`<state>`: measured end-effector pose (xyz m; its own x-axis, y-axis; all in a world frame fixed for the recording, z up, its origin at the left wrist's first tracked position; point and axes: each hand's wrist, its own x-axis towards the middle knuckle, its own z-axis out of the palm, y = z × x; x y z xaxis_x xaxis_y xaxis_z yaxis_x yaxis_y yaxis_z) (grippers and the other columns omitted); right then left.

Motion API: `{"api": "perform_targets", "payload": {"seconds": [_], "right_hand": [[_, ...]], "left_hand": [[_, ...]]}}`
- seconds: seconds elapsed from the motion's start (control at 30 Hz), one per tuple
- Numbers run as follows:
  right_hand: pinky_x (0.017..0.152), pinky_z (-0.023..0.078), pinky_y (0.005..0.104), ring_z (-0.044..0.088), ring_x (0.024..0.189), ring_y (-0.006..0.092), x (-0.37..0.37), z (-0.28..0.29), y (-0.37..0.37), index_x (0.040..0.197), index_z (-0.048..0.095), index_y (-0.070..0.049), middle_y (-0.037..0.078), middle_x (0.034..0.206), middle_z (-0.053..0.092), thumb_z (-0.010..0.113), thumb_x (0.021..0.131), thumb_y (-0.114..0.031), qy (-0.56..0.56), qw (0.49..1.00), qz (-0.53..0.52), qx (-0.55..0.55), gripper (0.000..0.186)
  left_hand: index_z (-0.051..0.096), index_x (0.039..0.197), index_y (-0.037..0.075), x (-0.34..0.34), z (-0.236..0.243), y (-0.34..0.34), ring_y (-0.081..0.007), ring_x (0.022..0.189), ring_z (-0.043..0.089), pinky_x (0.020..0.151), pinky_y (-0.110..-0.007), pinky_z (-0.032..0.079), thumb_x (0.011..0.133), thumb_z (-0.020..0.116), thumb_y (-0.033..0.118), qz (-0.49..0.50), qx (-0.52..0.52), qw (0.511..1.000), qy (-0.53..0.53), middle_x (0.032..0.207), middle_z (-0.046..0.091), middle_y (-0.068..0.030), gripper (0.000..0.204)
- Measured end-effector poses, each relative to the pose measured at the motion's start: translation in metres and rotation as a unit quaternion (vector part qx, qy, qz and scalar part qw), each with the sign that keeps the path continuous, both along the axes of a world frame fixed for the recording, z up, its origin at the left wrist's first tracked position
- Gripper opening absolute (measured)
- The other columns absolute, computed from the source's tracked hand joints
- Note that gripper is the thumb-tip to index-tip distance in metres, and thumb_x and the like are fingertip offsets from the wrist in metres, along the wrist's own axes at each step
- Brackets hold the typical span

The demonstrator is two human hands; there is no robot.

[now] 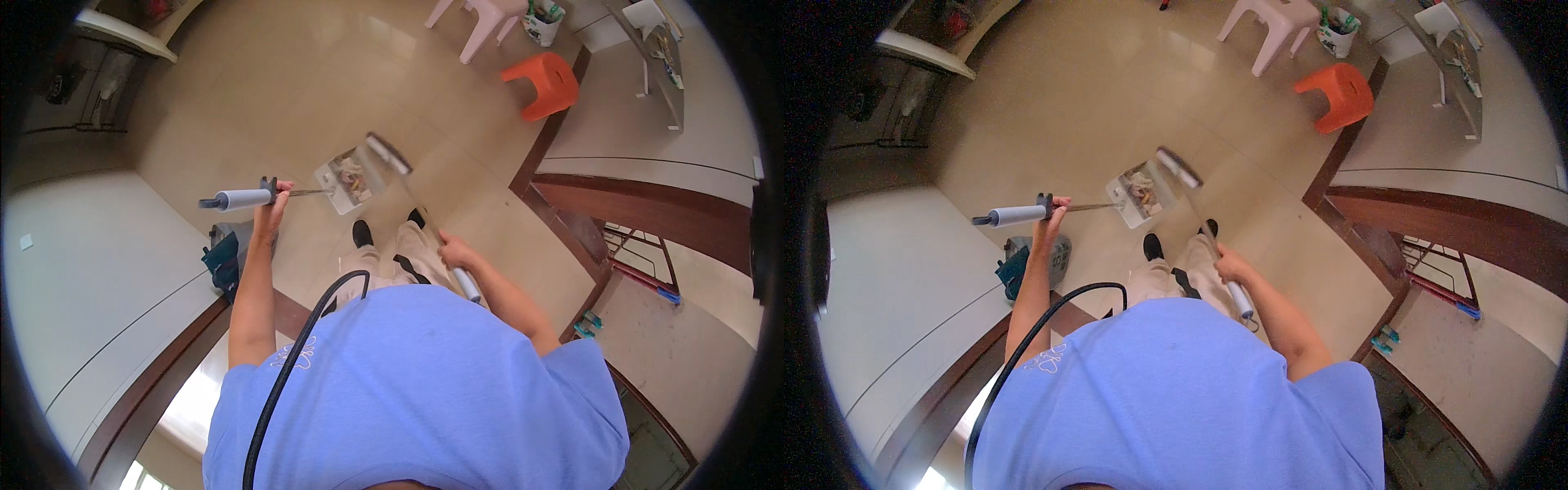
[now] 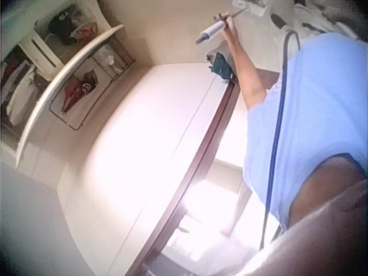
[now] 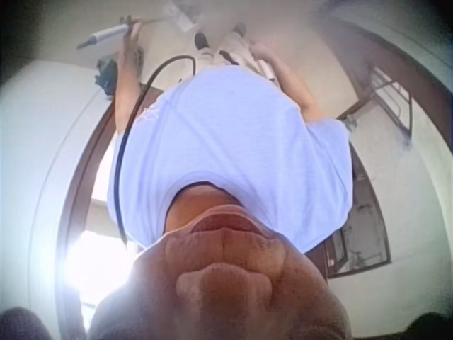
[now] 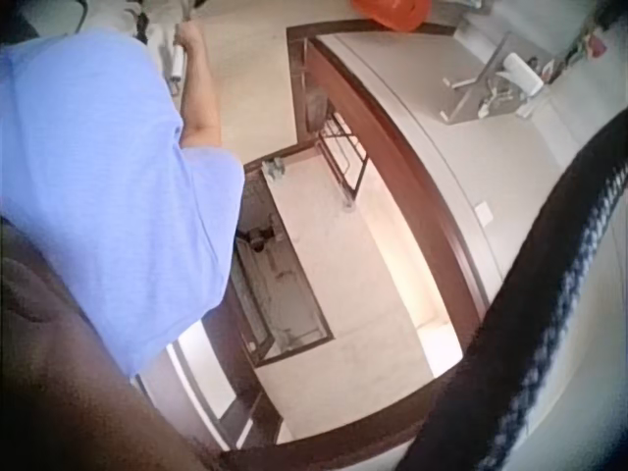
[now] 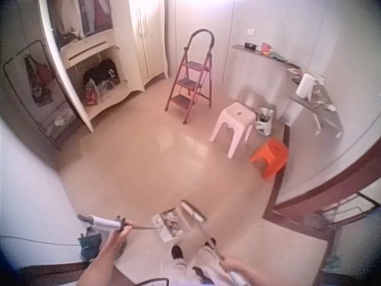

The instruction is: The person sweeps debris into a dustpan across tiled floors in multiple rooms, moving a plastic stool to access areas. The person then counts paper currency on a table.

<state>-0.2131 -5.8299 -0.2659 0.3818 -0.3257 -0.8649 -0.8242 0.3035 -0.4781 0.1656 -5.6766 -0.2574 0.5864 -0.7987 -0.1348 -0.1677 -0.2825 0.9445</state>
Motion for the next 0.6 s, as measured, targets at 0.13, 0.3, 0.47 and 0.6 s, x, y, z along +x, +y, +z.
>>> {"api": "perform_targets", "payload": {"seconds": [0.13,0.3,0.47,0.6], "right_hand": [[0.040,0.042,0.0302,0.046,0.045,0.0148,-0.021,0.015,-0.006,0.120,0.037,-0.011,0.006,0.058,0.047,0.045,0.070,-0.005,-0.021,0.996,-0.015,0.088,0.051],[0.038,0.040,0.0276,0.043,0.041,0.0132,-0.038,0.043,-0.024,0.127,0.029,-0.015,0.004,0.055,0.044,0.046,0.072,-0.007,0.023,0.999,-0.003,0.029,0.058],[0.038,0.040,0.0281,0.043,0.043,0.0132,-0.032,0.015,-0.063,0.126,0.029,-0.015,0.004,0.055,0.042,0.043,0.070,-0.005,0.038,0.998,-0.011,-0.044,0.058],[0.042,0.042,0.0327,0.049,0.049,0.0174,-0.028,-0.012,-0.054,0.124,0.030,-0.011,0.008,0.062,0.050,0.044,0.069,-0.006,0.035,0.998,-0.043,0.002,0.057]], "left_hand": [[0.054,0.087,0.002,-0.003,-0.017,-0.005,-0.0148,0.088,0.049,0.080,-0.029,0.037,0.076,0.047,0.008,0.066,0.029,0.997,0.027,0.092,0.055,-0.0081,0.014],[0.054,0.089,0.003,-0.014,0.003,0.000,-0.0132,0.087,0.048,0.083,-0.027,0.034,0.075,0.045,0.007,0.113,0.051,0.989,0.084,0.091,0.055,-0.0055,0.017],[0.054,0.087,0.002,-0.014,0.004,0.009,-0.0126,0.088,0.048,0.084,-0.026,0.034,0.074,0.044,0.006,0.112,0.059,0.988,0.087,0.090,0.054,-0.0046,0.017],[0.055,0.085,0.004,-0.018,0.012,0.001,-0.0123,0.086,0.048,0.082,-0.026,0.035,0.075,0.046,0.007,0.098,0.050,0.991,0.071,0.087,0.055,-0.0037,0.014]]}}
